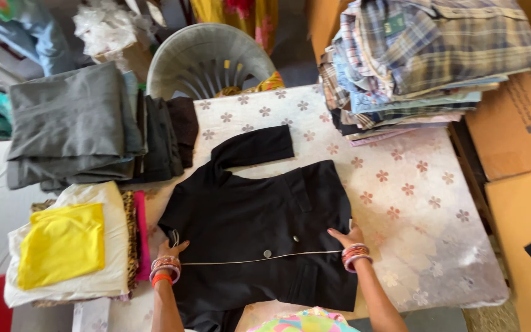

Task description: The person takes a black jacket from a cardboard box of clothes, spreads it on a table, aligns the sleeves and collar, and folds it step by step into a neat rectangle, smoothing it with their hands before setting it on the table.

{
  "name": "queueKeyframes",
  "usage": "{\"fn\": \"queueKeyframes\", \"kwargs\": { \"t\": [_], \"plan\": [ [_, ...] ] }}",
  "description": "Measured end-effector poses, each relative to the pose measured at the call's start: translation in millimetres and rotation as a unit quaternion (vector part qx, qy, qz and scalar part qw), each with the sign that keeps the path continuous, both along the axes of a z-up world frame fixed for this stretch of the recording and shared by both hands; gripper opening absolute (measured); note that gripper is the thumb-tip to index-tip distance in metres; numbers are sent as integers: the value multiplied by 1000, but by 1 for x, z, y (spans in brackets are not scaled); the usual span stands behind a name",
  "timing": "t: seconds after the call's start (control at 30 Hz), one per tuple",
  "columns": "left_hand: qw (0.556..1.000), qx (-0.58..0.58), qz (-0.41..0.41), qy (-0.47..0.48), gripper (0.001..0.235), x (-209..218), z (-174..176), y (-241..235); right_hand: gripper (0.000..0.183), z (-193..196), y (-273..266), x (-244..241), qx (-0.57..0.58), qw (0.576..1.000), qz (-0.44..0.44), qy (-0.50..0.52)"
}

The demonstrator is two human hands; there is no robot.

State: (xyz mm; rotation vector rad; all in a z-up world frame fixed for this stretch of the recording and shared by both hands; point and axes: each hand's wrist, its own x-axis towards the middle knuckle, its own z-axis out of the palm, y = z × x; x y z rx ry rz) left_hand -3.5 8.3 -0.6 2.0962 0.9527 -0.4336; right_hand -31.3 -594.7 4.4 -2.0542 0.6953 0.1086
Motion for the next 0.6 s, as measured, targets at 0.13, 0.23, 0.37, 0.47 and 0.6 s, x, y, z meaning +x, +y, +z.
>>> {"fn": "queueKeyframes", "kwargs": {
  "t": [0.13, 0.23, 0.37, 0.47, 0.6],
  "plan": [
    [999, -11, -35, 23, 90, 4, 3, 11, 101, 9, -21, 8, 51, 980, -25, 191],
    [998, -6, -57, 13, 96, 5, -1, 17, 104, -8, -41, 13, 53, 978, 59, 193],
    [996, 1, -75, 40, 98, 13, -14, 27, 106, 0, -38, 17, 160, 969, 42, 182],
    [993, 9, -105, 56, 97, 13, -20, 34, 102, 18, -32, 16, 232, 961, 37, 148],
    [992, 12, -120, 28, 89, 4, 3, 34, 96, 8, -48, -7, 187, 976, 34, 105]
  ]
}}
